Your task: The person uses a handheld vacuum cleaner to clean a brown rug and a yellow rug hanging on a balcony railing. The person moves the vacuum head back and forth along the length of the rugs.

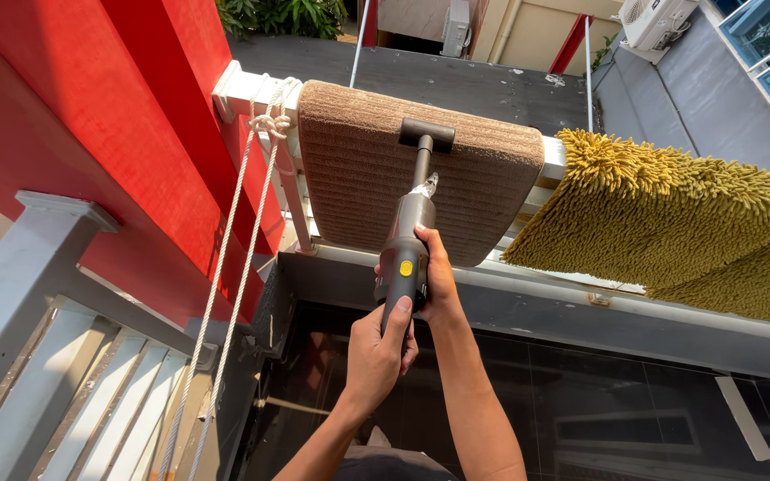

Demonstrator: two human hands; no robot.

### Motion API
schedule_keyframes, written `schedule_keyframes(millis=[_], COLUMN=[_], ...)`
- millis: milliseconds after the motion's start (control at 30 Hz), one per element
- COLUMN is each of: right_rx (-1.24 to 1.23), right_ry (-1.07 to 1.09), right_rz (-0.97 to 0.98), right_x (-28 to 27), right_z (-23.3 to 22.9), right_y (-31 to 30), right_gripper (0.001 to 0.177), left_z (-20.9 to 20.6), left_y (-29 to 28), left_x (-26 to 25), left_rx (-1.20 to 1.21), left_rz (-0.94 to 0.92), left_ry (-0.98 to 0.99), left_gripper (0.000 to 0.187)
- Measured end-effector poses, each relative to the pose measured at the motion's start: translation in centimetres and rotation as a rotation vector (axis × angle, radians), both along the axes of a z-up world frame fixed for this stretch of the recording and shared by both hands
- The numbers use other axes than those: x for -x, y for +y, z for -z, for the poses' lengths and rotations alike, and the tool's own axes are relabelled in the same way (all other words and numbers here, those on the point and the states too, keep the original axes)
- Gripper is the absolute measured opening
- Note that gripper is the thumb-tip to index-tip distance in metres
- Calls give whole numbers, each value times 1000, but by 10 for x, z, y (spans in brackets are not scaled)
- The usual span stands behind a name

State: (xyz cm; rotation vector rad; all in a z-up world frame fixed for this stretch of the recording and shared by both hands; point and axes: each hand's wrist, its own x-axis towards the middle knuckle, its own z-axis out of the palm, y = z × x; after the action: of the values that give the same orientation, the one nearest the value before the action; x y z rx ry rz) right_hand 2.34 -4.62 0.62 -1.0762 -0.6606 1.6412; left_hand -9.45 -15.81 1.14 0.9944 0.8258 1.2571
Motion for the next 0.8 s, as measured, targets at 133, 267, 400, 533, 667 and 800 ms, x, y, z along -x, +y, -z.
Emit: schedule_keyframes(millis=[133, 267, 400, 533, 667, 800], right_rx=[-9, -43, -58, -8, 6, -4], right_ry=[23, 51, 11, -66, -71, -28], right_rz=[-47, -22, 25, 43, 50, 47], right_x=[8, 16, 22, 25, 24, 21], right_z=[-2, -8, -16, -19, -14, -6], right_y=[-4, -1, 4, 15, 28, 42], right_gripper=[65, 65, 69, 71, 73, 74], left_z=[-1, -1, -1, -1, 2, 4], left_y=[-5, -1, 6, 18, 31, 44], left_x=[9, 18, 22, 23, 23, 22], left_rx=[-14, -34, -63, -51, -20, -1], left_rz=[-7, -9, -9, -13, -11, 2], left_ry=[15, 3, 6, 7, 8, 9], left_gripper=[48, 48, 48, 47, 48, 47])
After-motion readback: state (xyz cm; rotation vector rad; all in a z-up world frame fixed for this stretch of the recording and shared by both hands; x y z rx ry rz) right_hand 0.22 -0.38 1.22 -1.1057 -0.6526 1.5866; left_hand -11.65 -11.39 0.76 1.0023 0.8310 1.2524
